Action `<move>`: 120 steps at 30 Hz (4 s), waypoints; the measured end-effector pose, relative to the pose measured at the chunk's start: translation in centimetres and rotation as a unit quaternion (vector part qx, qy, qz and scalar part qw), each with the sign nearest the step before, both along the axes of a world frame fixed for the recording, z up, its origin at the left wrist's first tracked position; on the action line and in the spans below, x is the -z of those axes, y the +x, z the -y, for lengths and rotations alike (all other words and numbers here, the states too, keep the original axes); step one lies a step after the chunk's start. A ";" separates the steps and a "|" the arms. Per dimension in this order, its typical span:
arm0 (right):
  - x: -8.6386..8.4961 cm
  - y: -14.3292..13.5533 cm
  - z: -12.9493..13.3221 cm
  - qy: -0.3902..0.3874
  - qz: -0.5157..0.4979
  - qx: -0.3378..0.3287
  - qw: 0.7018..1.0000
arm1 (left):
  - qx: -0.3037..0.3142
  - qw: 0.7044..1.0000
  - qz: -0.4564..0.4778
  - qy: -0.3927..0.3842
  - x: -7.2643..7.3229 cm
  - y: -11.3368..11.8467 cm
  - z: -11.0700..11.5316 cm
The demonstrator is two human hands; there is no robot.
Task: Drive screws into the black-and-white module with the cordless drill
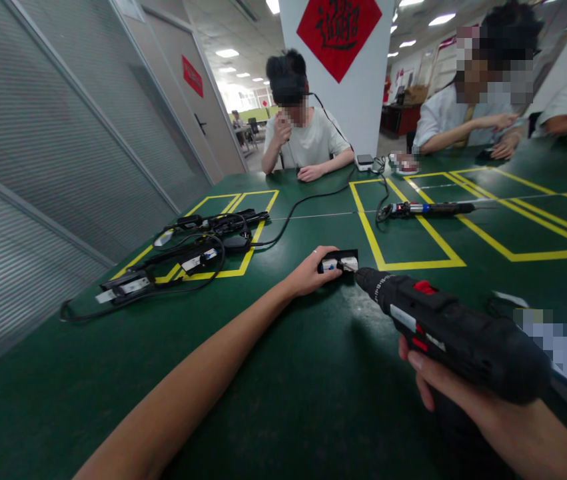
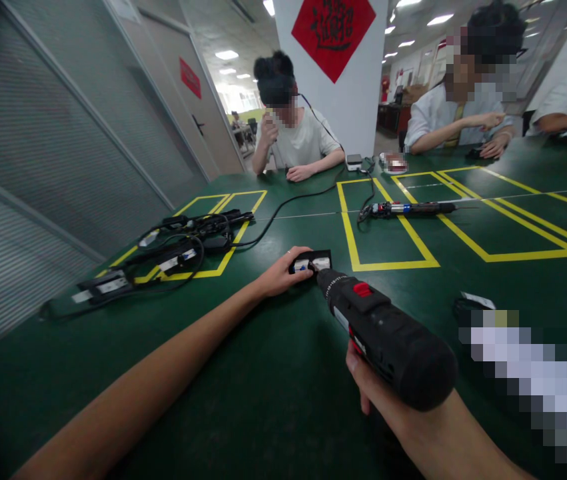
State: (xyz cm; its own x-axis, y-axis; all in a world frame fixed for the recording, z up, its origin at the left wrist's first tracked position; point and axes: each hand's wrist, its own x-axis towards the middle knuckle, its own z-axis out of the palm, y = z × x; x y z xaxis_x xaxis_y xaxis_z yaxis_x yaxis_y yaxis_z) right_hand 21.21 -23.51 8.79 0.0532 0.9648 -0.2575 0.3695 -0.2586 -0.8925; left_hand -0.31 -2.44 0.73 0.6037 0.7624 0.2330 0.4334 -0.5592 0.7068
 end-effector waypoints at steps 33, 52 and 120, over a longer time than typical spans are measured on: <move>0.3 -0.1 -0.3 0.081 0.004 -0.022 0.996 | -0.018 1.000 -0.018 -0.004 -0.1 0.1 0.1; 0.1 -0.1 -0.1 0.054 0.043 -0.021 0.997 | -0.010 1.000 -0.005 -0.005 0.0 0.1 0.1; -0.1 0.3 0.0 0.028 0.105 -0.039 0.993 | -0.011 1.000 -0.001 -0.010 0.0 0.2 -0.1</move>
